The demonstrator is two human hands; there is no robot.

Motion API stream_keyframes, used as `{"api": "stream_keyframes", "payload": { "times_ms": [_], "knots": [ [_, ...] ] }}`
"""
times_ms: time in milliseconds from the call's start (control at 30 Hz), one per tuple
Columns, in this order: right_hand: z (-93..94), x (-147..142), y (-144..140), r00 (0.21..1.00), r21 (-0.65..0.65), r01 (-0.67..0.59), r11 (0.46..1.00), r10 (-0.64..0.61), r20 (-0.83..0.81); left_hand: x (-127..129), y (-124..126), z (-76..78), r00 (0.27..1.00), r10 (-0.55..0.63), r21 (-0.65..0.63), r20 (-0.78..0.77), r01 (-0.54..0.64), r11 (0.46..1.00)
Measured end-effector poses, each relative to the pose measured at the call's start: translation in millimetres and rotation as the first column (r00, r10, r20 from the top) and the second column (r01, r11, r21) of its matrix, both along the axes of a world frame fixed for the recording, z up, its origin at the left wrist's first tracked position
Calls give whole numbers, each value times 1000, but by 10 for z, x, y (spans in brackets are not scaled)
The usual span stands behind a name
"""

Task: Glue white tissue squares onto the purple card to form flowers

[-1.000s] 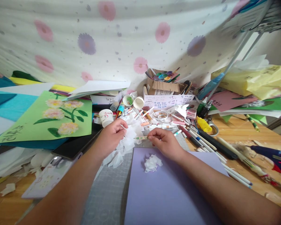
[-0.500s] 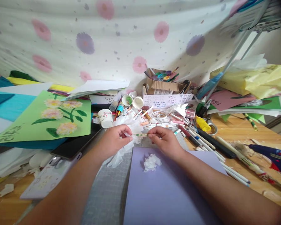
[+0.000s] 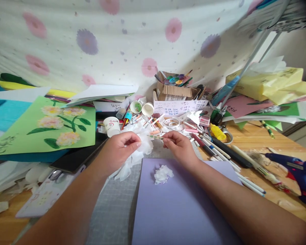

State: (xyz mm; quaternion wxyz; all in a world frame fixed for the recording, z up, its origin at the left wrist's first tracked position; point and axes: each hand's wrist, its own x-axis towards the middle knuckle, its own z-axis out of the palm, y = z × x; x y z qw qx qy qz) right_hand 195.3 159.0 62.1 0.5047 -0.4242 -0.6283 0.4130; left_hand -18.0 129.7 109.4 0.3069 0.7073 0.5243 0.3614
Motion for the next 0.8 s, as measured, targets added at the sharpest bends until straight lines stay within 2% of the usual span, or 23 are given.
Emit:
{"api": "stream_keyframes", "payload": {
  "times_ms": [67, 100, 167, 233, 300, 367, 467, 533, 600, 667, 800],
  "knots": [
    [11, 4, -13, 1000, 12, 20, 1000, -20, -2, 25, -39, 8, 989, -89, -161, 120, 108, 981],
    [12, 5, -16, 999, 16, 32, 999, -32, -5, 43, -58, 9, 976, -147, -235, 158, 182, 955],
    [2, 4, -9, 998, 15, 52, 999, -52, -21, 97, -103, 8, 936, -295, -362, 192, 347, 865],
    [-11, 1, 29, 997, 12, 65, 998, -64, -41, 176, -156, -3, 878, -454, -435, 152, 472, 767],
    [5, 6, 92, 995, 17, 83, 996, -82, -59, 261, -207, -31, 822, -568, -456, 37, 520, 722],
    [89, 32, 147, 990, 28, 117, 993, -114, -80, 328, -239, -80, 780, -618, -416, -104, 530, 739],
    [350, 130, 103, 992, 74, 121, 990, -118, -48, 373, -238, -163, 751, -621, -310, -225, 549, 776],
    [540, 231, -57, 993, 139, 72, 988, -84, 81, 379, -222, -194, 751, -606, -264, -262, 548, 794],
    [656, 345, -301, 957, 252, 18, 967, -90, 274, 383, -219, -194, 751, -597, -241, -284, 546, 802],
    [659, 457, -575, 922, 301, -13, 954, -105, 374, 388, -234, -171, 733, -609, -241, -302, 560, 793],
    [417, 613, -1045, 909, 162, -28, 986, -42, 414, 406, -276, -141, 685, -611, -215, -397, 578, 787]
  ]
}}
